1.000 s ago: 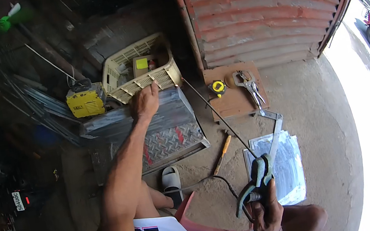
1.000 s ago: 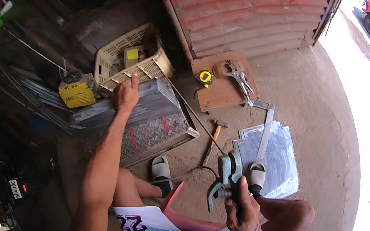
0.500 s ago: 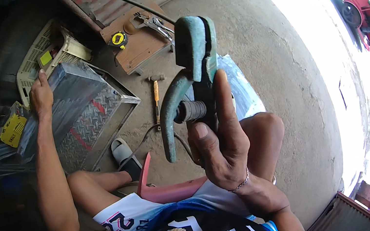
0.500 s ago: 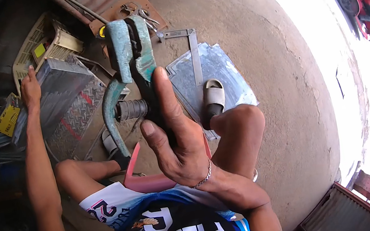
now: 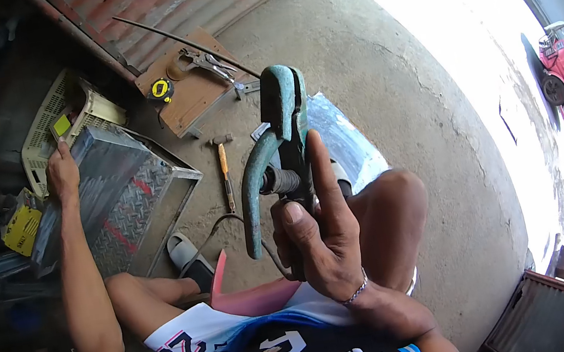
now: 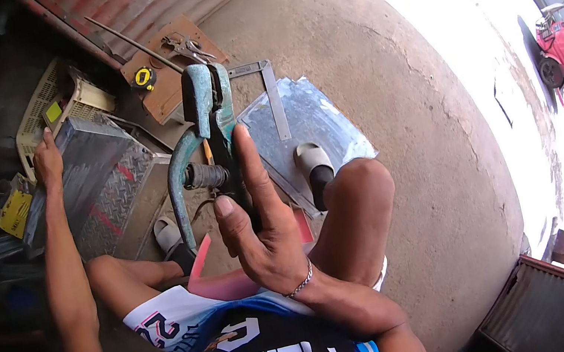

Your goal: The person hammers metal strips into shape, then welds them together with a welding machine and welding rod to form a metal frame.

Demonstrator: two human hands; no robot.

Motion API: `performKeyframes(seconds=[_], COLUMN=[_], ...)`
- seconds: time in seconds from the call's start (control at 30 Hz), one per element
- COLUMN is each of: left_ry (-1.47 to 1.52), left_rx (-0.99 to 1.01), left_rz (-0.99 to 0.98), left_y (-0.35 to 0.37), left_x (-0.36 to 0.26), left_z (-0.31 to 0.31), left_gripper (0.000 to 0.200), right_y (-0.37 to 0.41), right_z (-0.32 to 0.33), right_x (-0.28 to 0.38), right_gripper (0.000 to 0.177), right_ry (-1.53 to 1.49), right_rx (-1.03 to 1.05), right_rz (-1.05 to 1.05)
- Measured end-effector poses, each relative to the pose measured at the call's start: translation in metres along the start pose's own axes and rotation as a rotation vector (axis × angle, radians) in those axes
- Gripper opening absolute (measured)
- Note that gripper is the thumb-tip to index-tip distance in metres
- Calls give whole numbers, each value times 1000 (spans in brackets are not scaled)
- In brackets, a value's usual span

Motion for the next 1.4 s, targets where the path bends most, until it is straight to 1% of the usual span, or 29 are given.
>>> performKeyframes(seconds=[0.03, 0.07, 0.1, 0.13, 0.2, 0.3, 0.43, 0.5, 0.57, 0.67, 0.77, 0.8, 0.83, 0.9, 0.97, 1.03, 1.07, 1.13, 1.17, 1.2, 1.23, 1.37, 1.4], left_ry=[1, 62, 86, 62, 7, 4, 37, 42, 50, 42, -18, -27, -30, -39, -63, -16, -16, 15, 14, 17, 7, 26, 36], left_rx=[36, 19, -4, -2, -30, -28, -9, -18, -15, 12, 42, 58, 43, 39, 55, 22, 22, 15, 10, 10, 13, 8, 9], left_rz=[-25, -50, -48, -49, -31, -83, -96, -82, -67, -56, 21, 6, 8, -2, 35, -4, -10, -43, -39, -39, -34, -27, -28], left_y=[1, 10, 6, 7, 8, 5, 2, -3, -5, -9, -7, -10, -13, -16, -17, -15, -14, -21, -20, -20, -19, -9, -5], left_x=[4, -8, -9, -8, -4, -3, 0, 7, 13, 10, 13, 16, 20, 23, 21, 20, 20, 28, 26, 25, 26, 11, 7], left_z=[-5, -1, -1, -2, -4, -4, -5, -6, -10, -7, -2, -5, -4, -3, 1, 1, 2, -1, 2, 3, 3, 4, 4], left_gripper=[69, 67, 67, 67, 67, 68, 68, 69, 69, 70, 74, 74, 75, 75, 75, 74, 73, 72, 72, 72, 72, 71, 71], right_y=[9, 22, 29, 30, 27, 15, -2, -12, -25, -44, -55, -60, -66, -79, -91, -103, -104, -104, -102, -101, -97, -95, -94], right_z=[4, 6, 7, 10, 12, 11, 7, 4, -1, -6, -13, -15, -17, -21, -23, -23, -24, -25, -27, -28, -32, -28, -26], right_x=[7, 9, 7, -1, 1, -7, -4, -11, -22, -53, -64, -66, -65, -86, -112, -144, -153, -163, -161, -158, -156, -138, -136], right_gripper=[74, 74, 74, 74, 73, 73, 72, 72, 72, 70, 73, 74, 75, 78, 82, 89, 84, 81, 79, 73, 73, 71, 69], right_ry=[12, 35, -29, -18, 23, -18, -43, -72, -28, 158, 355, 221, 241, 271, 329, 638, 627, 627, 627, 571, 565, 526, 576], right_rx=[-4, -48, -93, -106, -137, -147, -133, -86, -123, -168, -271, -222, -266, -315, -379, -426, -465, -468, -457, -481, -472, -492, -452], right_rz=[-24, -25, 23, 53, 42, 81, 104, 152, 151, 228, 345, 284, 291, 188, 107, 10, -25, -46, -63, -70, -75, 40, 62])
Point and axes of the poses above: each hand's wrist, its own y-axis away from the middle knuckle, its own z-axis out of the back of the hand, x = y × z, the point moved 3 cm from there along -y, towards the middle knuckle, and after that the axes turned 15 degrees about y, right-handed, at the moved point
